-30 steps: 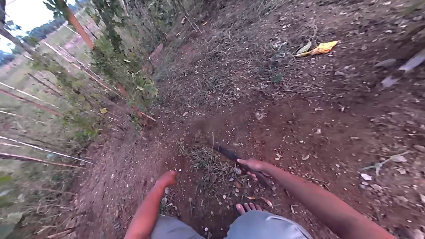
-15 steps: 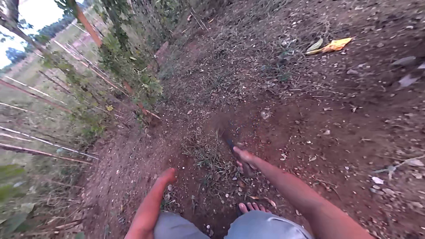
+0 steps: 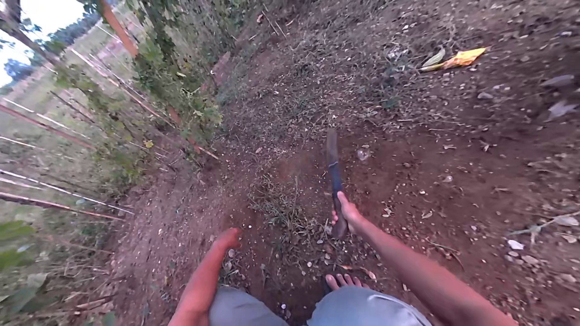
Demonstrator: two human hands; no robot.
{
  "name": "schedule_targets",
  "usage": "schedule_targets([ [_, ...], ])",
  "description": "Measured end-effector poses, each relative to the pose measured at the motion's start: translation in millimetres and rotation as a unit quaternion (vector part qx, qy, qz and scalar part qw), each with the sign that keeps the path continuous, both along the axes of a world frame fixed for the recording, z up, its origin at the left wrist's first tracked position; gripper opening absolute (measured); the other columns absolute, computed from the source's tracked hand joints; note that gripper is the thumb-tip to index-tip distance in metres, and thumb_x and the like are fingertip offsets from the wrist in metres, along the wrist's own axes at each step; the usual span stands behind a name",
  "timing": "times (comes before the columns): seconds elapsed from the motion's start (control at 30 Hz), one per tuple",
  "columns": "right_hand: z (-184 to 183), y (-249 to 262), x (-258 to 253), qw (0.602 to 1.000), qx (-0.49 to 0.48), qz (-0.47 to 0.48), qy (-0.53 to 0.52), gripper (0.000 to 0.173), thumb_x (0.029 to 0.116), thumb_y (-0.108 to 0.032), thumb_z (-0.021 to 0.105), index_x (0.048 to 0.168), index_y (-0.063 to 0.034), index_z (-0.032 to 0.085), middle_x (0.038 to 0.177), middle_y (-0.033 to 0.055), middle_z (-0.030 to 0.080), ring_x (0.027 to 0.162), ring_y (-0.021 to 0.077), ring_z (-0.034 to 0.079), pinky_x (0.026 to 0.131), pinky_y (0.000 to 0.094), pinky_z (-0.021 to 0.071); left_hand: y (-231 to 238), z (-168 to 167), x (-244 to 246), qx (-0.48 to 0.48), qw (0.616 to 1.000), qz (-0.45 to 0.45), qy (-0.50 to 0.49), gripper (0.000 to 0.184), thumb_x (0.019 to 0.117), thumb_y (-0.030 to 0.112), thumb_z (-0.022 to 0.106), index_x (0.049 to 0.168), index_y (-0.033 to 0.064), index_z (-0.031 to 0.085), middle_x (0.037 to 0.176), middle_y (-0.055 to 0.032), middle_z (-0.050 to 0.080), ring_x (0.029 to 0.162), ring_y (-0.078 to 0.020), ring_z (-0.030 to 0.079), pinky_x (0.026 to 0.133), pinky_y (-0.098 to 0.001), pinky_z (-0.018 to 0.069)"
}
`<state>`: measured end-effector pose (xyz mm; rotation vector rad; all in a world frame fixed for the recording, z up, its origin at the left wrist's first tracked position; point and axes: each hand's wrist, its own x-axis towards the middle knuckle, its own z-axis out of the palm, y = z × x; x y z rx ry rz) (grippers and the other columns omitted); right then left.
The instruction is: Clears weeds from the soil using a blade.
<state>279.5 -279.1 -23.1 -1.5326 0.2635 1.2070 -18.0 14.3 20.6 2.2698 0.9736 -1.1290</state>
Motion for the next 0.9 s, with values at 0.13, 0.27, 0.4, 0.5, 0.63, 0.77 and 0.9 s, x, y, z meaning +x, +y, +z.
schedule_targets([
  [0.13, -4, -71, -47, 0.925, -0.108, 0.362, -0.041, 0.073, 0.1079, -0.062, 0.030, 0.115, 0.0039, 0.060, 0.077, 0.0108, 0.057, 0.062, 0.0213, 0.056, 0.064, 0.0410, 0.0525, 0, -2, 5, -0.013, 1.000, -0.005, -0.015, 0.057, 0.0930, 0.015, 0.072, 0.146, 0.0055, 0.053, 0.142, -0.0242, 0.057, 0.134, -0.0408, 0.054, 0.112, -0.0613, 0.0397],
  [0.27, 21, -111, -38, 0.914, -0.130, 0.385, 0.019, 0.060, 0.1069, -0.060, 0.040, 0.114, -0.0047, 0.061, 0.073, 0.0051, 0.057, 0.055, 0.0159, 0.055, 0.055, 0.0342, 0.0518, 3, -3, -2, -0.015, 1.000, 0.001, -0.012, 0.055, 0.0932, 0.012, 0.072, 0.144, 0.0021, 0.054, 0.144, -0.0262, 0.055, 0.136, -0.0433, 0.051, 0.113, -0.0616, 0.0375],
  [0.4, 51, -118, -8, 0.974, -0.084, 0.206, 0.028, 0.055, 0.1095, -0.057, 0.030, 0.103, -0.0097, 0.056, 0.062, 0.0001, 0.049, 0.046, 0.0122, 0.049, 0.046, 0.0293, 0.0488, 8, -5, -10, -0.003, 1.000, 0.018, -0.009, 0.053, 0.0922, 0.015, 0.073, 0.141, 0.0023, 0.057, 0.137, -0.0275, 0.059, 0.131, -0.0444, 0.055, 0.109, -0.0637, 0.0400],
  [0.5, 48, -89, -1, 0.999, -0.037, -0.003, 0.000, 0.054, 0.1102, -0.057, 0.028, 0.096, -0.0098, 0.051, 0.059, -0.0010, 0.046, 0.045, 0.0121, 0.048, 0.047, 0.0302, 0.0503, 7, -3, -12, 0.004, 1.000, 0.023, -0.003, 0.055, 0.0925, 0.016, 0.073, 0.143, 0.0035, 0.055, 0.137, -0.0269, 0.060, 0.131, -0.0450, 0.054, 0.109, -0.0652, 0.0398],
  [0.63, 13, -85, -43, 0.997, -0.037, 0.005, -0.063, 0.059, 0.1117, -0.053, 0.027, 0.106, -0.0004, 0.053, 0.062, 0.0047, 0.050, 0.048, 0.0173, 0.054, 0.051, 0.0356, 0.0546, 9, -2, -9, 0.016, 0.999, 0.029, -0.006, 0.054, 0.0916, 0.015, 0.074, 0.142, 0.0052, 0.057, 0.138, -0.0263, 0.059, 0.131, -0.0448, 0.054, 0.108, -0.0657, 0.0401],
  [0.77, 7, -136, -73, 0.947, -0.141, 0.284, -0.058, 0.068, 0.1076, -0.055, 0.043, 0.121, 0.0080, 0.064, 0.106, 0.0248, 0.068, 0.096, 0.0336, 0.067, 0.092, 0.0548, 0.0518, 9, -4, -4, 0.016, 0.999, 0.034, -0.021, 0.056, 0.0916, 0.017, 0.074, 0.144, 0.0072, 0.055, 0.138, -0.0252, 0.059, 0.131, -0.0441, 0.055, 0.108, -0.0654, 0.0410],
  [0.9, 51, -149, -44, 0.976, -0.099, 0.195, 0.010, 0.055, 0.1099, -0.054, 0.035, 0.099, -0.0058, 0.057, 0.061, 0.0029, 0.052, 0.046, 0.0150, 0.053, 0.047, 0.0330, 0.0524, 9, -5, -5, 0.015, 0.999, 0.031, -0.016, 0.056, 0.0917, 0.017, 0.074, 0.144, 0.0096, 0.055, 0.138, -0.0247, 0.060, 0.130, -0.0442, 0.056, 0.107, -0.0658, 0.0414],
])
